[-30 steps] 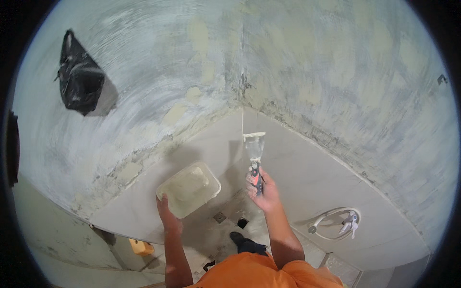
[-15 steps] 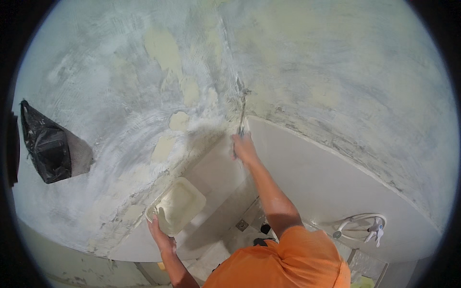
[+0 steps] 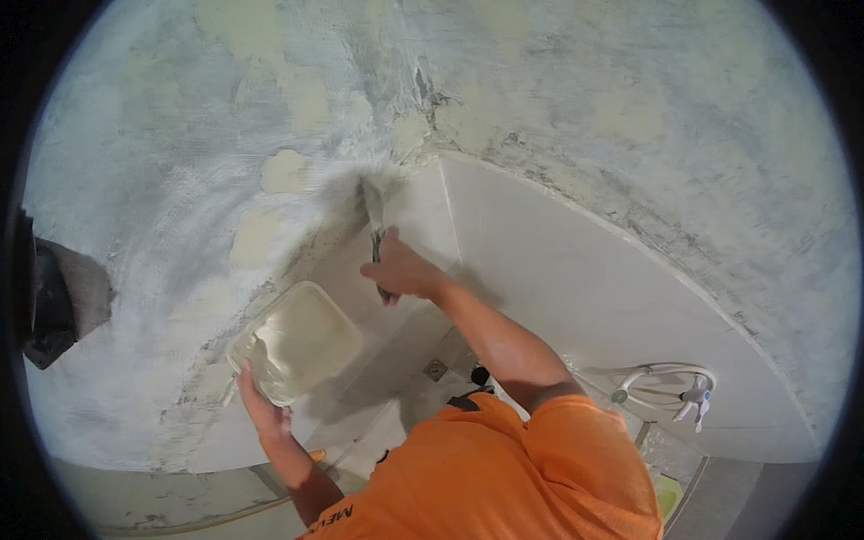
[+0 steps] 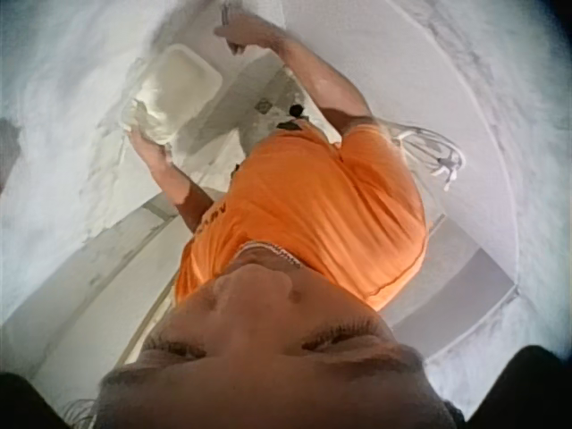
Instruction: The person applies joint compound to a bathroom wall using a putty knife and a plastic container, spreading the material over joints and uneven surfaces.
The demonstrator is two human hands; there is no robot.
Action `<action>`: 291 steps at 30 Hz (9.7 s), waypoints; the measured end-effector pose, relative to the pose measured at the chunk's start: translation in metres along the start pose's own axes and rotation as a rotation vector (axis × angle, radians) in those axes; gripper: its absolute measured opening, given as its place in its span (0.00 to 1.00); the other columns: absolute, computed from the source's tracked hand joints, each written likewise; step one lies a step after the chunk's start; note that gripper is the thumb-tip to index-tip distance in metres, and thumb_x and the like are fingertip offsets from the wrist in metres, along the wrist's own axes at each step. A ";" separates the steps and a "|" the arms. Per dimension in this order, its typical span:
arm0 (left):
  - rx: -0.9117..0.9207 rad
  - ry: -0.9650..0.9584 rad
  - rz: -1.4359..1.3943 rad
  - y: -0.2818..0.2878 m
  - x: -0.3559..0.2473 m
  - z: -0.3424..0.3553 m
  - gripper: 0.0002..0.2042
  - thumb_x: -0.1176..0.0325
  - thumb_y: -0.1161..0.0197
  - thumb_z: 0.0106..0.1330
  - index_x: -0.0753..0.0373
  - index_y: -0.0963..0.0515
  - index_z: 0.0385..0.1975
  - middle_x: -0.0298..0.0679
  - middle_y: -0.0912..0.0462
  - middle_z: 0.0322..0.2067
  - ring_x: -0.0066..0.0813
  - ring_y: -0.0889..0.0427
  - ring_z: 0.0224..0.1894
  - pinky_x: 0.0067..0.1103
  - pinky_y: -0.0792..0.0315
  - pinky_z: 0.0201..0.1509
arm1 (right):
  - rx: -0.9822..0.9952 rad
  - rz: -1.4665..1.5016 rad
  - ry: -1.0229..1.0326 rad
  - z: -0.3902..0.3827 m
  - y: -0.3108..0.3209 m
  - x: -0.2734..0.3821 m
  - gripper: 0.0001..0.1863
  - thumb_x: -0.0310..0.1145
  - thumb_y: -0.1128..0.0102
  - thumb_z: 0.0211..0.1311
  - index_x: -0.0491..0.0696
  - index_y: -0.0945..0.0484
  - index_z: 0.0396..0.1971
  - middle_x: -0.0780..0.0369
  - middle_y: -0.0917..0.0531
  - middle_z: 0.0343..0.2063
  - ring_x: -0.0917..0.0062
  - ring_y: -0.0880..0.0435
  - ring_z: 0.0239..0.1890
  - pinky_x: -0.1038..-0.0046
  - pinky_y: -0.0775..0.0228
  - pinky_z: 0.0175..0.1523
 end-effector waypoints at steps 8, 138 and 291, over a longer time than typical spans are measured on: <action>0.138 -0.050 -0.036 -0.029 0.011 0.013 0.25 0.50 0.44 0.72 0.59 0.32 0.62 0.39 0.23 0.55 0.32 0.19 0.53 0.28 0.22 0.51 | -0.187 0.081 -0.008 0.011 0.080 -0.007 0.39 0.34 0.42 0.63 0.24 0.55 0.59 0.56 0.23 0.22 0.70 0.21 0.15 0.70 0.32 0.15; -0.470 -0.728 0.028 0.030 -0.073 -0.100 0.31 0.79 0.44 0.64 0.65 0.41 0.69 0.42 0.32 0.63 0.33 0.32 0.66 0.28 0.37 0.70 | 0.324 0.267 0.266 -0.096 -0.114 -0.054 0.21 0.27 0.35 0.61 0.41 0.24 0.54 0.63 0.17 0.33 0.82 0.21 0.33 0.78 0.28 0.41; -0.254 -0.518 -0.140 0.076 -0.031 -0.081 0.35 0.56 0.41 0.68 0.62 0.44 0.72 0.46 0.37 0.68 0.43 0.35 0.68 0.37 0.39 0.72 | -0.626 -0.118 0.542 -0.015 0.028 0.064 0.31 0.32 0.43 0.61 0.34 0.32 0.63 0.41 0.19 0.43 0.47 0.19 0.47 0.52 0.28 0.53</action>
Point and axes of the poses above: each hand's wrist, its own z-axis towards the middle knuckle, its own y-axis out of the back of the hand, x = y × z, the point moved 6 cm from there along z, towards the middle knuckle
